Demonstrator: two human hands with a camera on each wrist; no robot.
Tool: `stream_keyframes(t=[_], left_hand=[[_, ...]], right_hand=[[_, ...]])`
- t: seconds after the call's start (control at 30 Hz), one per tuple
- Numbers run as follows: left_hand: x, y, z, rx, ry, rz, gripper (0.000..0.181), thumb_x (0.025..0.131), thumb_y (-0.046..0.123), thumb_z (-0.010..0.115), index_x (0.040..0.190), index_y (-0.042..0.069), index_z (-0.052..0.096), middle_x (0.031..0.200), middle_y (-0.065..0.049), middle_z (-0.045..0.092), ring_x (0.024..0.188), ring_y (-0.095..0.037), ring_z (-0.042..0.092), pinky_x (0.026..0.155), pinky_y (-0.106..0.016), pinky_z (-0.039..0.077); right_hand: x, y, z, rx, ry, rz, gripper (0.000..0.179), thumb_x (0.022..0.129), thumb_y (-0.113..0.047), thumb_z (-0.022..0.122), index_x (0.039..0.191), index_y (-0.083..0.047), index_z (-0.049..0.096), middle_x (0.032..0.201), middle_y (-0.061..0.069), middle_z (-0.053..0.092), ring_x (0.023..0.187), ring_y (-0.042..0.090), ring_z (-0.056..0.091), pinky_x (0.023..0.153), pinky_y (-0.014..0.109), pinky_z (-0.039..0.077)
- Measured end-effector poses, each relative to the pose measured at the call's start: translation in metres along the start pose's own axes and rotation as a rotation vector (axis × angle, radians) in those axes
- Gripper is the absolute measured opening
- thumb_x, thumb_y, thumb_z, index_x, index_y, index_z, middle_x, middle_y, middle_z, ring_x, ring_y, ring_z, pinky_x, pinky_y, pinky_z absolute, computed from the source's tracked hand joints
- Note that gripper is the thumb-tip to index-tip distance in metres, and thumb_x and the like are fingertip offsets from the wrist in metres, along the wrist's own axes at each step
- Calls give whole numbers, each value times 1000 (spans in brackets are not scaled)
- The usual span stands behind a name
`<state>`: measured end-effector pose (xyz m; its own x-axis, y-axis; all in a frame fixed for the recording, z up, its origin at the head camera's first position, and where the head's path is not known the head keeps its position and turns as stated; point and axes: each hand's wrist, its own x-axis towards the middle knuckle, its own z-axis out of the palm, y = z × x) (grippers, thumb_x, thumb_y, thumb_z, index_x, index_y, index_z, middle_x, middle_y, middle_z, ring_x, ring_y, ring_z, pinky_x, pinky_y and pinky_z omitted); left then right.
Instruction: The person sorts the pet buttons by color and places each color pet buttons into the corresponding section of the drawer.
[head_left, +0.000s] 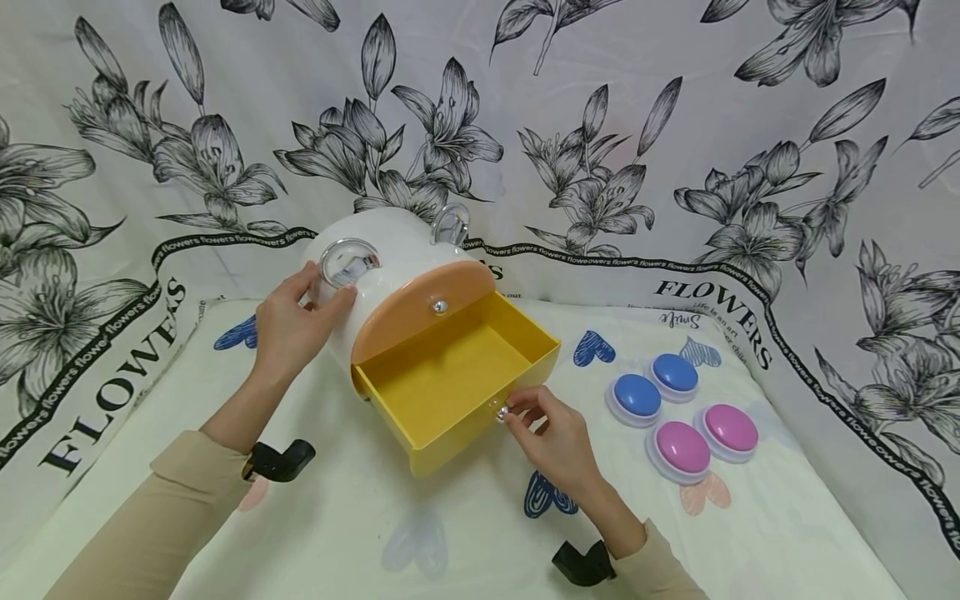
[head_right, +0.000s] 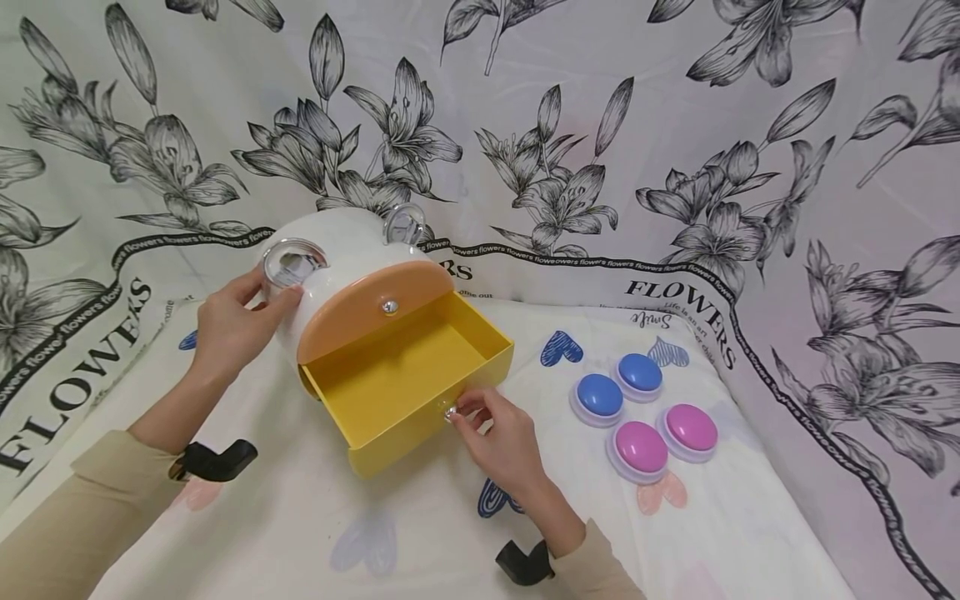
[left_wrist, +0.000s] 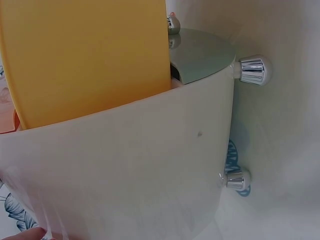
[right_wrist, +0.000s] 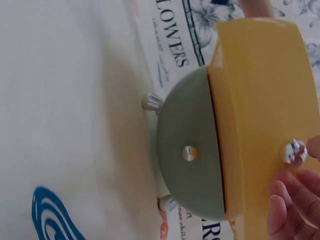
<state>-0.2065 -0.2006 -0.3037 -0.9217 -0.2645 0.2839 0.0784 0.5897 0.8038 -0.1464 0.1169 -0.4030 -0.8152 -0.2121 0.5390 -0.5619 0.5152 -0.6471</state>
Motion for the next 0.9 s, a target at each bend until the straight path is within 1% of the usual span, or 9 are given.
stream_keyframes(t=[0.13,0.23,0.43,0.5,0.57,0.63,0.7,0.83,0.9], left_hand=[[0,0,0,0,0,-3,72,83,50,60,139,9,40,146,-4,35,132,-25,36,95,-44,44],[0,0,0,-2,0,-3,73,83,51,59,139,9,41,146,-4,35,132,-25,36,96,-44,44],[0,0,0,-3,-4,-8,75,82,53,59,139,9,40,146,-4,36,132,-25,36,96,-44,44],[0,0,0,0,-5,-10,75,81,53,59,139,9,41,146,-4,35,132,-25,36,96,-44,44],[0,-1,0,3,-5,-13,75,81,53,59,139,9,41,146,-4,35,132,-25,36,96,-44,44],[0,-1,0,2,-3,-11,74,82,52,60,139,10,41,146,-4,35,132,-25,36,96,-44,44],[0,-1,0,1,-3,-9,73,82,51,60,139,10,41,146,-5,35,132,-26,36,96,-45,44],[-1,0,-1,-4,-5,-2,70,83,49,60,139,11,41,147,-5,35,132,-26,36,95,-46,44],[-1,1,-1,-2,-8,-1,70,83,49,60,140,11,41,147,-5,34,132,-27,36,95,-46,44]], right_hand=[[-1,7,-9,9,28,17,19,81,-10,70,98,-12,61,90,-4,65,72,5,57,57,21,53],[-1,13,-16,-2,58,49,21,81,-9,70,100,-11,61,92,-3,66,76,6,59,61,22,55],[-5,27,-37,-51,102,115,32,81,-11,70,112,-11,60,104,-3,66,91,9,61,75,28,56],[-7,32,-46,-75,114,131,38,81,-11,70,117,-12,59,109,-2,65,98,10,60,80,24,54],[-9,39,-56,-108,125,143,42,81,-12,70,121,-11,57,114,0,64,103,12,59,84,18,51],[-11,45,-66,-130,140,164,45,81,-12,70,123,-10,56,118,2,62,106,14,58,86,11,46],[-14,52,-76,-146,159,184,48,81,-12,70,125,-9,55,120,3,61,108,16,56,87,7,43],[-22,65,-95,-193,194,229,52,80,-11,70,129,-10,53,124,5,59,112,18,54,89,5,39],[-27,71,-104,-223,190,262,54,81,-13,70,131,-11,51,126,6,57,114,20,52,91,8,39]])
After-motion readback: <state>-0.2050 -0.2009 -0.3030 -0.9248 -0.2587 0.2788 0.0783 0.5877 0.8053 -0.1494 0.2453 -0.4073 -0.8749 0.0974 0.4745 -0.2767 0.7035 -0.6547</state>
